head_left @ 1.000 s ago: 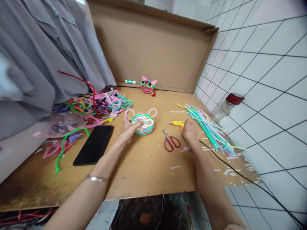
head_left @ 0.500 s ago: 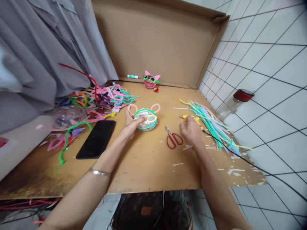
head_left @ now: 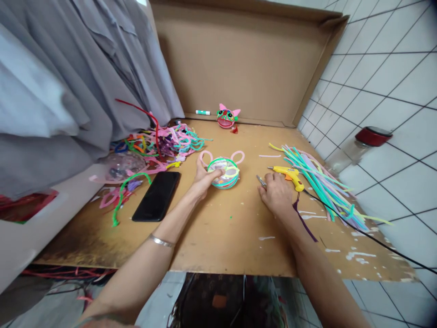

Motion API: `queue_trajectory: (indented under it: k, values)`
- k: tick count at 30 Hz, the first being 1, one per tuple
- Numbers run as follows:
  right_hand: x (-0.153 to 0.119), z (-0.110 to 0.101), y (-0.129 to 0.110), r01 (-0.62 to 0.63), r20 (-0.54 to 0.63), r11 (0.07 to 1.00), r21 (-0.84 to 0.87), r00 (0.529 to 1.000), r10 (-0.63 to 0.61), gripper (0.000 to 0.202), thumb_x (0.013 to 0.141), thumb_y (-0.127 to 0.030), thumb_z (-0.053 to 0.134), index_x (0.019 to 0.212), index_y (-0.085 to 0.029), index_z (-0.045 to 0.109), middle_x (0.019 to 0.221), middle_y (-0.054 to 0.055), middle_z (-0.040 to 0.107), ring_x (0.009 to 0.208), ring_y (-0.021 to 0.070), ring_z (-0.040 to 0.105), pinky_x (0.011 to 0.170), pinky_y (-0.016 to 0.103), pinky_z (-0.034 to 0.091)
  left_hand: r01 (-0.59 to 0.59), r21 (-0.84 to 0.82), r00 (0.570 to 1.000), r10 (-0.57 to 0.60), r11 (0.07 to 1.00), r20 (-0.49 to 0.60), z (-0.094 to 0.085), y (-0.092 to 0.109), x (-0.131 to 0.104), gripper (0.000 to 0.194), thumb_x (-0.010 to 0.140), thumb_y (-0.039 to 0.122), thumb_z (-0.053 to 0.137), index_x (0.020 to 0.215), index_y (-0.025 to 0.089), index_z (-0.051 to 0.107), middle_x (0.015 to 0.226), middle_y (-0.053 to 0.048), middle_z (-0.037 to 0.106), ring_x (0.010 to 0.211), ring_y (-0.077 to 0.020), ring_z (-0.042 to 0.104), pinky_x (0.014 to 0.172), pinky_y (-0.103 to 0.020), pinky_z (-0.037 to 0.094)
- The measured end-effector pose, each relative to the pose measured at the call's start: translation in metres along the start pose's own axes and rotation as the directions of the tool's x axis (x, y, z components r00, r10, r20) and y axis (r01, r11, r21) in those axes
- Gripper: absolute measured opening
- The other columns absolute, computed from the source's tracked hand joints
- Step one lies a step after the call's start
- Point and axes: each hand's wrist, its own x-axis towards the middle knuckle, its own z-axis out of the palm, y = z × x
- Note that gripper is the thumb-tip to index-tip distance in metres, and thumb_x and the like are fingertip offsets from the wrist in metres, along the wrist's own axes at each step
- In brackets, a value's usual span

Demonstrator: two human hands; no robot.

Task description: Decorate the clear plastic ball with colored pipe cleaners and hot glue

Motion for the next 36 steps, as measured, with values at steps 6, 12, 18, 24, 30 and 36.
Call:
queue_trajectory:
  k: [6,12,18,24,30,36]
  values:
    - [0.011,0.021,-0.029,0.045,-0.108,0.433,0.9,0.987,0.122,0.042,0.074,-0.043,0.065,0.108,-0.021,0.055,0.116,0.011,0.062,0.11,0.0267,0.059,0.096,0.044,0.048,0.085,-0.046,0.996,-0.086,0.995,-0.017,0.009,0.009,-0.008,0.114,0.044,0.025,0.082,0.145,0.024,0.031,0.13,-0.01,0.046,0.102,-0.0187,0.059,0.094,-0.032,0.047]
    - [0.028,0.031,-0.083,-0.015,0.007,0.058,0.998,0.989,0.146,0.066,0.055,-0.031,0.079,0.114,-0.026,0.05,0.12,0.005,0.059,0.114,0.0241,0.056,0.1,0.039,0.046,0.077,-0.095,0.997,-0.078,0.992,-0.01,0.01,0.01,-0.009,0.105,0.048,0.018,0.08,0.142,0.028,0.035,0.117,-0.005,0.055,0.097,-0.0184,0.061,0.09,-0.031,0.048]
    - [0.029,0.039,-0.087,0.031,-0.028,-0.109,0.994,0.999,0.034,0.066,0.055,-0.023,0.078,0.115,-0.027,0.05,0.115,0.003,0.061,0.102,0.02,0.061,0.087,0.033,0.052,0.134,-0.135,0.991,-0.132,0.982,0.021,0.009,0.014,-0.008,0.105,0.051,0.016,0.077,0.145,0.025,0.031,0.111,-0.004,0.058,0.09,-0.0176,0.064,0.087,-0.032,0.051]
    - [0.031,0.049,-0.079,0.054,-0.053,-0.07,0.996,0.998,0.023,0.072,0.055,-0.025,0.081,0.119,-0.027,0.049,0.117,0.005,0.061,0.106,0.0214,0.061,0.091,0.035,0.052,0.095,-0.147,0.995,-0.091,0.985,0.031,0.01,0.015,-0.01,0.103,0.052,0.014,0.073,0.146,0.027,0.032,0.12,-0.006,0.058,0.092,-0.0175,0.063,0.089,-0.032,0.049]
    - [0.031,0.055,-0.083,0.113,-0.107,-0.056,0.992,0.99,0.092,0.07,0.055,-0.027,0.081,0.118,-0.026,0.05,0.111,0.004,0.061,0.102,0.0206,0.061,0.091,0.036,0.052,0.092,-0.142,0.996,-0.088,0.986,0.03,0.012,0.015,-0.012,0.103,0.051,0.015,0.075,0.144,0.026,0.033,0.13,-0.008,0.052,0.096,-0.0177,0.062,0.086,-0.03,0.05]
    - [0.025,0.047,-0.087,0.081,-0.07,-0.124,0.989,0.993,0.091,0.062,0.061,-0.028,0.076,0.117,-0.028,0.051,0.11,0.003,0.062,0.1,0.0192,0.06,0.088,0.033,0.051,0.087,-0.124,0.996,-0.087,0.989,0.005,0.012,0.014,-0.011,0.101,0.049,0.015,0.077,0.141,0.028,0.037,0.124,-0.006,0.053,0.096,-0.018,0.061,0.086,-0.03,0.049]
